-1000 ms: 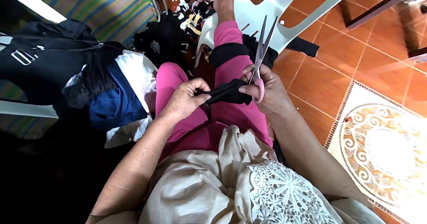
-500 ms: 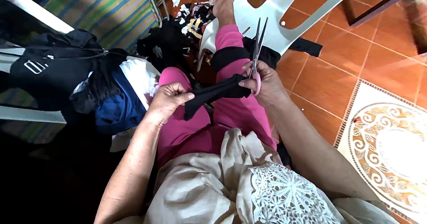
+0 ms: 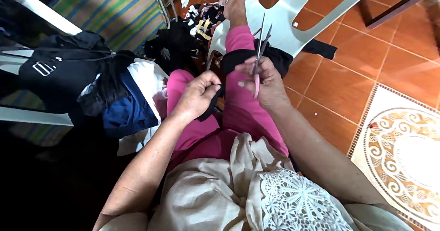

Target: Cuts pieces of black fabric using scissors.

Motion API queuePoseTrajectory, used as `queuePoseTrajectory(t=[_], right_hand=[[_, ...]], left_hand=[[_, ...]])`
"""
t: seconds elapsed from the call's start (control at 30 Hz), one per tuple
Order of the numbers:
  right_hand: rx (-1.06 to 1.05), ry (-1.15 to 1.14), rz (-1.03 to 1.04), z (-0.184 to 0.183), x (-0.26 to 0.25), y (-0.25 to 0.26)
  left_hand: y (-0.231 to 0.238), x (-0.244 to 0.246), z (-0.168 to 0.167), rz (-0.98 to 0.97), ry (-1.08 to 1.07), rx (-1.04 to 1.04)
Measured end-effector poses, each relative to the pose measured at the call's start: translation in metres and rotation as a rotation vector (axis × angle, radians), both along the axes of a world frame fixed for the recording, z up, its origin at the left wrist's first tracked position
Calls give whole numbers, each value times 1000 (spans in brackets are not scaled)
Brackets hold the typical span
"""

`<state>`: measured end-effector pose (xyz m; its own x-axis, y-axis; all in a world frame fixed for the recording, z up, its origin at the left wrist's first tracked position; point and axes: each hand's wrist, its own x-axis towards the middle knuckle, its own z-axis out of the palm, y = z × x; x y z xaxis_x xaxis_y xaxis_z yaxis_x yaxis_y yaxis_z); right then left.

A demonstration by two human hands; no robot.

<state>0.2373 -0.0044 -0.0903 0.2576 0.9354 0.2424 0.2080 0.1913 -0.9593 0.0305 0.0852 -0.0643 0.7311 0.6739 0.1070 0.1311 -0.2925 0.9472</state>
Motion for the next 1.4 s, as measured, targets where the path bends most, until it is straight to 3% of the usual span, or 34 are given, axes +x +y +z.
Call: queuePoseTrajectory(t=[0.13, 0.27, 0.5, 0.83, 0.93, 1.03, 1.23, 1.4], right_hand=[[-14, 121, 193, 9, -19, 9], [-57, 234, 186, 3, -26, 24], [-40, 242, 135, 6, -15, 21], [-18, 261, 122, 7, -14, 9], [5, 282, 108, 9, -16, 6], [-5, 275, 70, 9, -14, 5], [-10, 286, 50, 4, -12, 5], [-103, 231, 80, -5, -10, 2]], left_hand=[[2, 15, 12, -57, 65, 109], [6, 12, 19, -39, 85, 22], [10, -10, 20, 26, 333, -128], [18, -13, 5, 259, -199, -515], [18, -11, 2, 342, -186, -445], [19, -17, -2, 281, -95, -357], [18, -19, 1, 347, -132, -463], [23, -18, 6, 368, -191, -410]])
